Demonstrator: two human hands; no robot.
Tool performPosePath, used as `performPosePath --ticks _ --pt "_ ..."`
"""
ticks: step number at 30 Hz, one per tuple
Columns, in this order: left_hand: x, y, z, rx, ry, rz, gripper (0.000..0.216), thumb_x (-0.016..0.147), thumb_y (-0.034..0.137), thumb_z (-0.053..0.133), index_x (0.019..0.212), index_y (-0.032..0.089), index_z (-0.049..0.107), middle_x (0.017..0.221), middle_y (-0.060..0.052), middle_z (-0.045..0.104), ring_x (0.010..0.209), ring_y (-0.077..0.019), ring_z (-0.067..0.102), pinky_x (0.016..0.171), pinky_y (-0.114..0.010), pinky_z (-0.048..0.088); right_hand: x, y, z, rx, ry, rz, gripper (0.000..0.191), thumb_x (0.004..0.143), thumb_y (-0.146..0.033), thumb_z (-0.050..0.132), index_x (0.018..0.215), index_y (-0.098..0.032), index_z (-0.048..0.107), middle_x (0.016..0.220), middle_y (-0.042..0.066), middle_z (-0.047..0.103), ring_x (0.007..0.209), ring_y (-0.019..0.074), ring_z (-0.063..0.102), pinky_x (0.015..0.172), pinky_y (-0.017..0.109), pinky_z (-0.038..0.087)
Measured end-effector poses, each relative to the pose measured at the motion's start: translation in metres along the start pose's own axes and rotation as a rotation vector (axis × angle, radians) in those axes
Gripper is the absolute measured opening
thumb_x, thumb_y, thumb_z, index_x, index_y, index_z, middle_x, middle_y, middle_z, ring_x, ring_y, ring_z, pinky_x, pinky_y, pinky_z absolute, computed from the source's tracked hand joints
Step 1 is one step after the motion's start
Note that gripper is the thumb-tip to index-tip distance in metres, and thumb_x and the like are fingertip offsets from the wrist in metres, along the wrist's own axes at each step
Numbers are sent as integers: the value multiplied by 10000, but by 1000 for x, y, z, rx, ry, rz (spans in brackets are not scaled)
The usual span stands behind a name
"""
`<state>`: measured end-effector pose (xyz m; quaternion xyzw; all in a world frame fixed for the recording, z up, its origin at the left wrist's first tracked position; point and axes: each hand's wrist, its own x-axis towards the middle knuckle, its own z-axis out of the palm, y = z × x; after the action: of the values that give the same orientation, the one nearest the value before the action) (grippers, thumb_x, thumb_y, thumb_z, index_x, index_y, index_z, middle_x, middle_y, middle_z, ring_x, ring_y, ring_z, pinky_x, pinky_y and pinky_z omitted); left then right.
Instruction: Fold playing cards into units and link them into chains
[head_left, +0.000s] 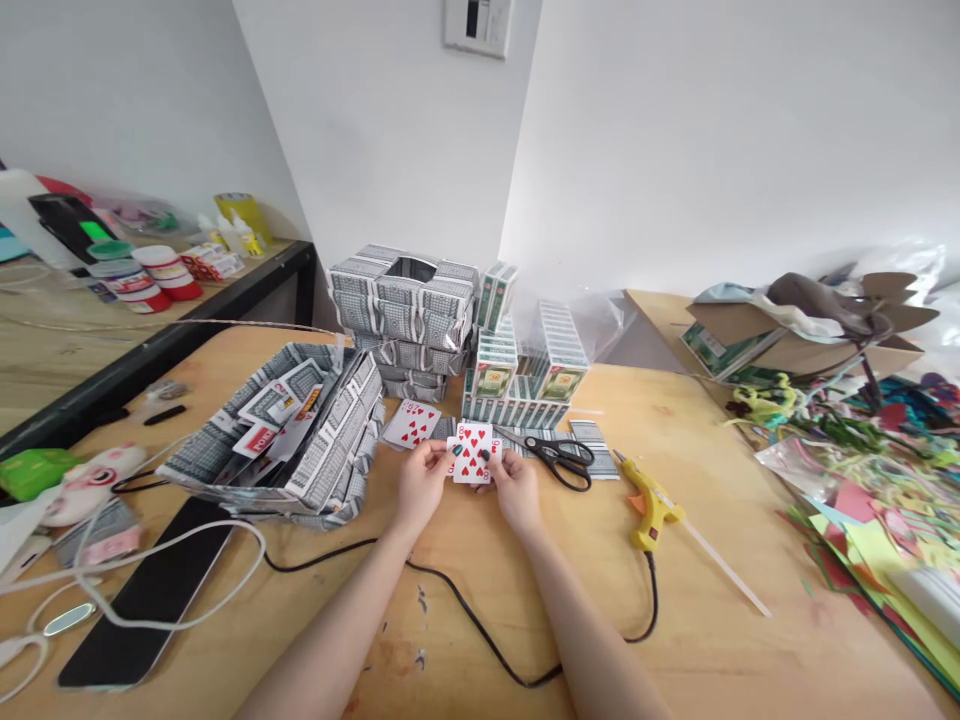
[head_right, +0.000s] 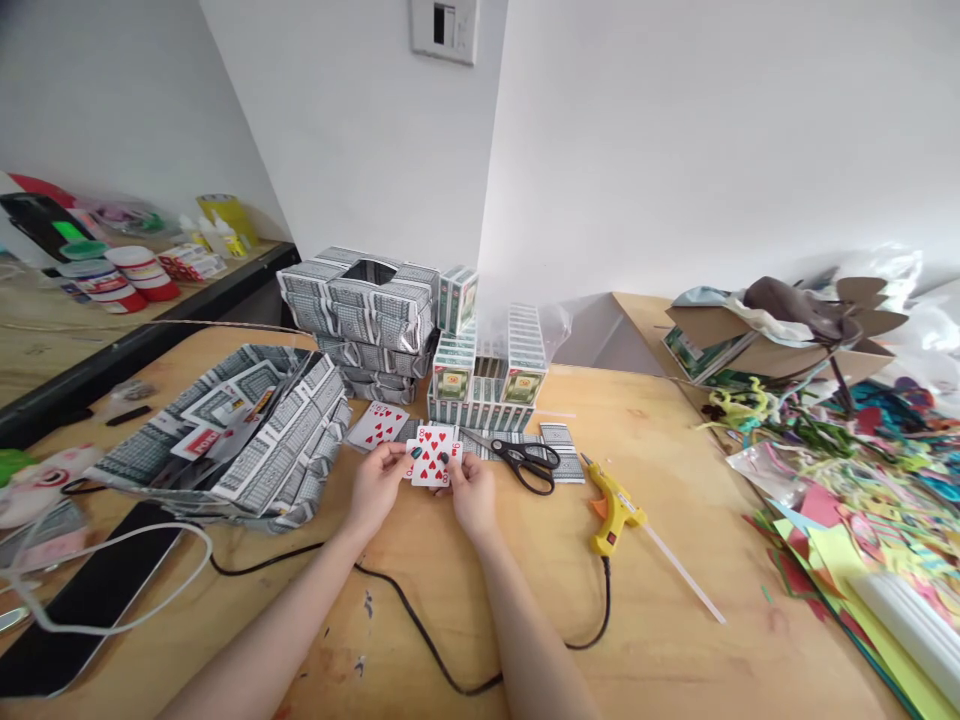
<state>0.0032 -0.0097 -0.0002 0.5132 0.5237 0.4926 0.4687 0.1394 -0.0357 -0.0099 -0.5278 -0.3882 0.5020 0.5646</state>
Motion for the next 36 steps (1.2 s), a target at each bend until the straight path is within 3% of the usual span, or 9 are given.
performPosePath --ticks 15,26,36 --pt "4 -6 -3 -23 -56 -6 151 659 260 603 756 154 557 652 5 609 609 -127 578 570 -226 453 -1 -3 -1 20 -22 3 312 705 -463 605 816 -171 602 741 34 694 557 179 622 465 280 501" --pt "8 -3 -5 -86 -130 -96 177 623 250 632 748 140 572 654 -9 632 596 -134 595 567 -242 484 -1 -6 -3 75 -68 -20 281 683 -423 633 819 -179 602 818 49 706 704 225 657 623 344 530" --pt "7 3 -6 -100 -179 -143 137 635 235 619 728 140 584 645 -5 641 587 -134 598 565 -245 498 -1 -4 -4 102 -81 -31 244 695 -383 633 829 -182 598 838 51 700 715 223 661 643 351 529"
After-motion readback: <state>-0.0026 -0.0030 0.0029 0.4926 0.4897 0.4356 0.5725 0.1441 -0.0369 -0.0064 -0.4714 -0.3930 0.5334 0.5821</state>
